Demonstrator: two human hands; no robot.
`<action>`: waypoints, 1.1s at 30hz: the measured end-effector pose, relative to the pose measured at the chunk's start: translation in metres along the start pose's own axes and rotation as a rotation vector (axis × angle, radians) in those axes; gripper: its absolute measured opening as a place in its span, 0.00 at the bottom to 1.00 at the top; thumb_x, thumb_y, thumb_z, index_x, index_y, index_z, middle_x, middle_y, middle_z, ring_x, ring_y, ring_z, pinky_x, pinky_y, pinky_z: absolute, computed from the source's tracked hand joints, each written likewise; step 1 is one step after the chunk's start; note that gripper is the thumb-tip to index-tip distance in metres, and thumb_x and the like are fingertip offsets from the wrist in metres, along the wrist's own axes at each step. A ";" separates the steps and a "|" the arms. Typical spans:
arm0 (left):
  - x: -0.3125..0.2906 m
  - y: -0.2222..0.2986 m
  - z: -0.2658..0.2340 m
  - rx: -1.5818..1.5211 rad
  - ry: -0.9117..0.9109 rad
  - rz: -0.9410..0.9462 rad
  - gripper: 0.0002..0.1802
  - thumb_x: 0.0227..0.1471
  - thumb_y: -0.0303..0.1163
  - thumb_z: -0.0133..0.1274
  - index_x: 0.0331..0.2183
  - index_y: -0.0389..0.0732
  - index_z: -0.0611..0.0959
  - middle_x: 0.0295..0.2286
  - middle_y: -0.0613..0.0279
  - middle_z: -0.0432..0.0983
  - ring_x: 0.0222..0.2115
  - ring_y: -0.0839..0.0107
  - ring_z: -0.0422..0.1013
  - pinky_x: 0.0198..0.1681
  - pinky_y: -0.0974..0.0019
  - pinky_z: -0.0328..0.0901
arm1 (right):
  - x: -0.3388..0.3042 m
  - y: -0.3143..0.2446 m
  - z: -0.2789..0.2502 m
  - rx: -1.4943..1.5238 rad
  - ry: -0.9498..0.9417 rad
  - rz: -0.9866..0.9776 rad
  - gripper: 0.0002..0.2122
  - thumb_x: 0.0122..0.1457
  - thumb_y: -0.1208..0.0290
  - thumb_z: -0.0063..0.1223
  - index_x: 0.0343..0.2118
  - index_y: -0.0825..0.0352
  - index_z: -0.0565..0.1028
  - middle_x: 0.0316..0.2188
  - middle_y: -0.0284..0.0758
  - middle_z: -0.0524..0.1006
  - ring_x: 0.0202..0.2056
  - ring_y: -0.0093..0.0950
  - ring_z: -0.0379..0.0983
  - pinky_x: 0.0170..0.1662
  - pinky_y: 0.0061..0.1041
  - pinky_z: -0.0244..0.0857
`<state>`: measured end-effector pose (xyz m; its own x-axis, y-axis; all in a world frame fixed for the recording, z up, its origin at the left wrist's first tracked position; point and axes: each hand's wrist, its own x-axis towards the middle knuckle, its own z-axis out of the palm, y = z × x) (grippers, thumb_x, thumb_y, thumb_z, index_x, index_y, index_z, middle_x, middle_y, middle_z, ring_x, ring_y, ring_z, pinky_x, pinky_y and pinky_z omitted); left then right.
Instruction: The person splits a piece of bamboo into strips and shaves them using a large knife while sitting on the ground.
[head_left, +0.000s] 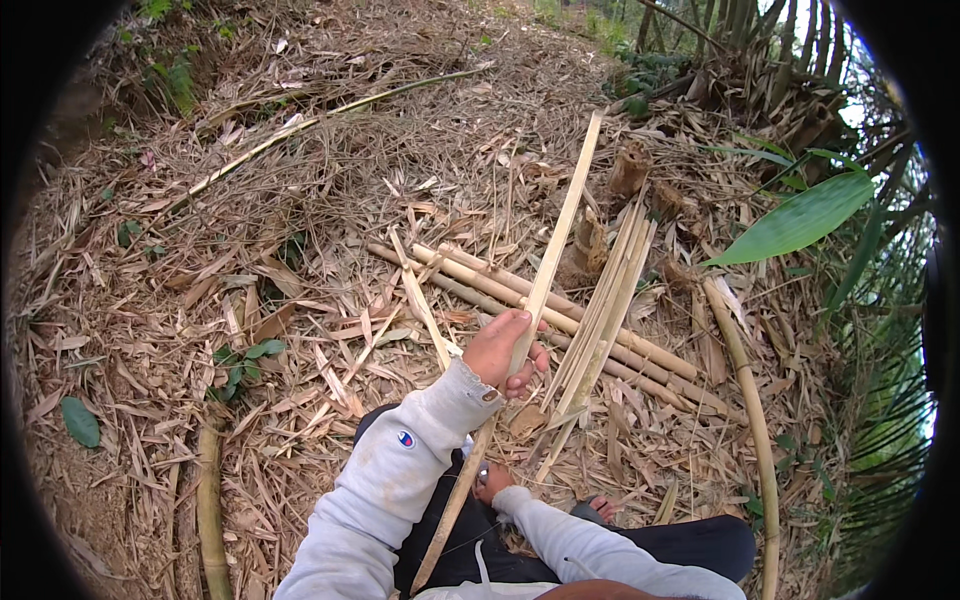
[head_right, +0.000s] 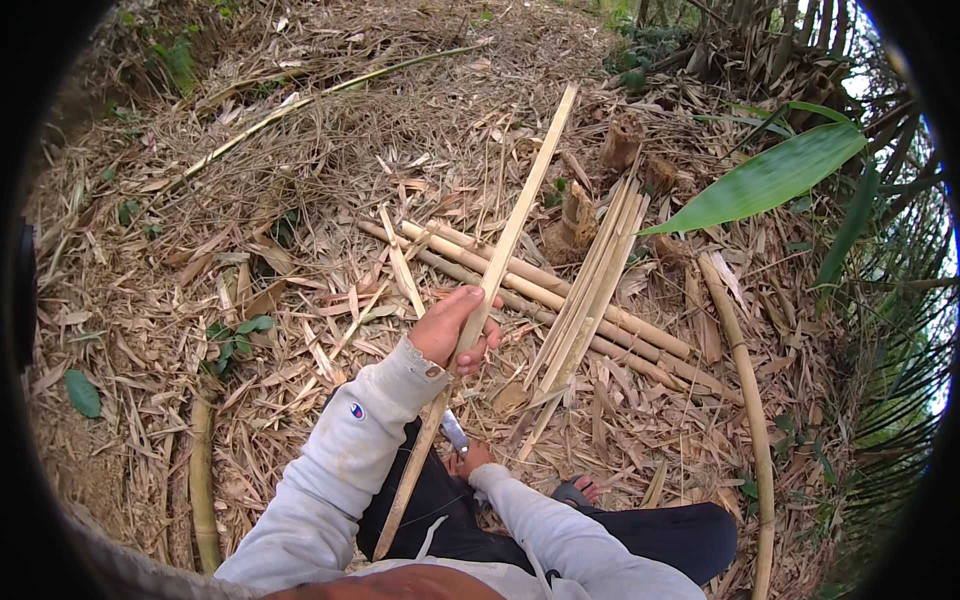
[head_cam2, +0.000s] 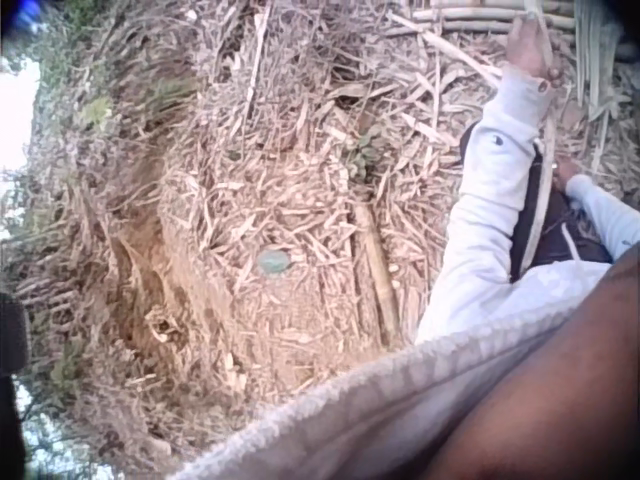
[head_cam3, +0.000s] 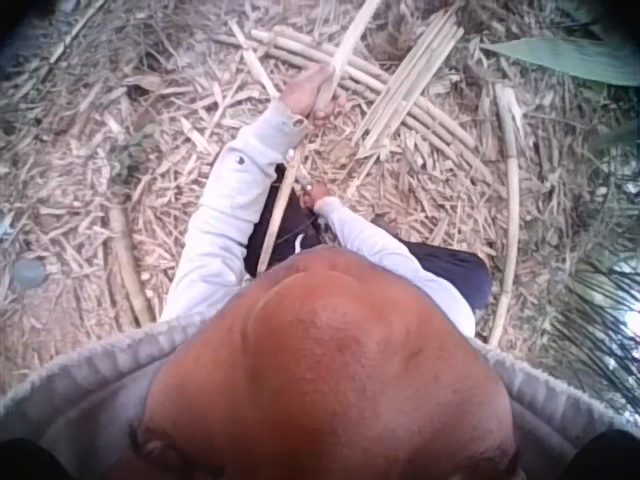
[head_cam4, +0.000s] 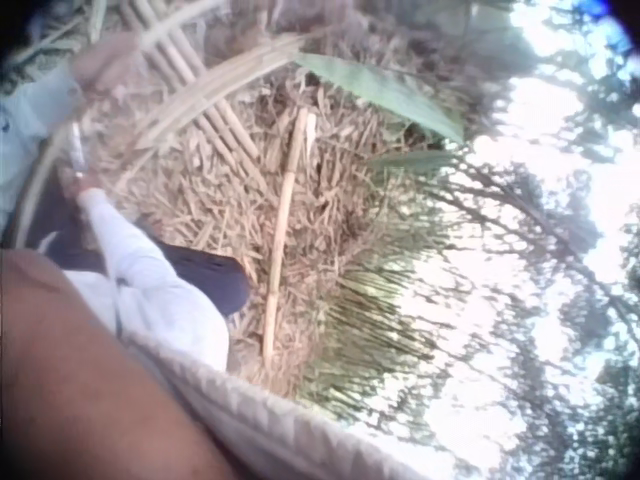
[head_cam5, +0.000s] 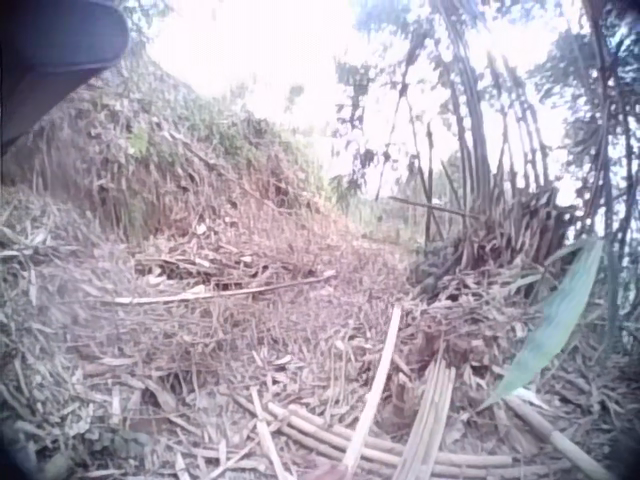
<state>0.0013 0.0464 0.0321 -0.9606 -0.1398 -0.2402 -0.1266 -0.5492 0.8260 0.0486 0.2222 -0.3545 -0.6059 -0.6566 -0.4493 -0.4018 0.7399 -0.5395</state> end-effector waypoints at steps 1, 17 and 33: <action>0.003 -0.001 0.004 0.023 -0.026 -0.007 0.17 0.64 0.43 0.32 0.44 0.41 0.66 0.21 0.57 0.71 0.08 0.77 0.56 0.10 0.73 0.53 | 0.007 0.011 -0.002 0.024 -0.009 0.018 0.24 0.45 0.59 0.58 0.43 0.70 0.72 0.37 0.56 0.75 0.40 0.50 0.73 0.46 0.40 0.67; 0.007 -0.002 0.003 -0.070 -0.091 0.080 0.16 0.64 0.40 0.38 0.45 0.39 0.70 0.18 0.65 0.63 0.13 0.76 0.60 0.12 0.73 0.57 | -0.039 -0.083 -0.376 -0.227 0.256 -0.166 0.20 0.58 0.54 0.48 0.32 0.71 0.76 0.23 0.47 0.77 0.28 0.43 0.75 0.37 0.38 0.68; -0.023 -0.010 0.027 0.040 -0.229 0.066 0.19 0.64 0.46 0.35 0.37 0.39 0.69 0.17 0.68 0.58 0.14 0.77 0.58 0.15 0.73 0.59 | -0.096 -0.051 -0.465 0.290 0.793 -0.193 0.10 0.61 0.66 0.50 0.32 0.67 0.78 0.14 0.25 0.68 0.17 0.15 0.63 0.22 0.19 0.57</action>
<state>0.0181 0.0775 0.0426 -0.9976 0.0191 -0.0669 -0.0672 -0.5114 0.8567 -0.1920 0.3154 0.0469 -0.8884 -0.3910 0.2405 -0.4217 0.4884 -0.7639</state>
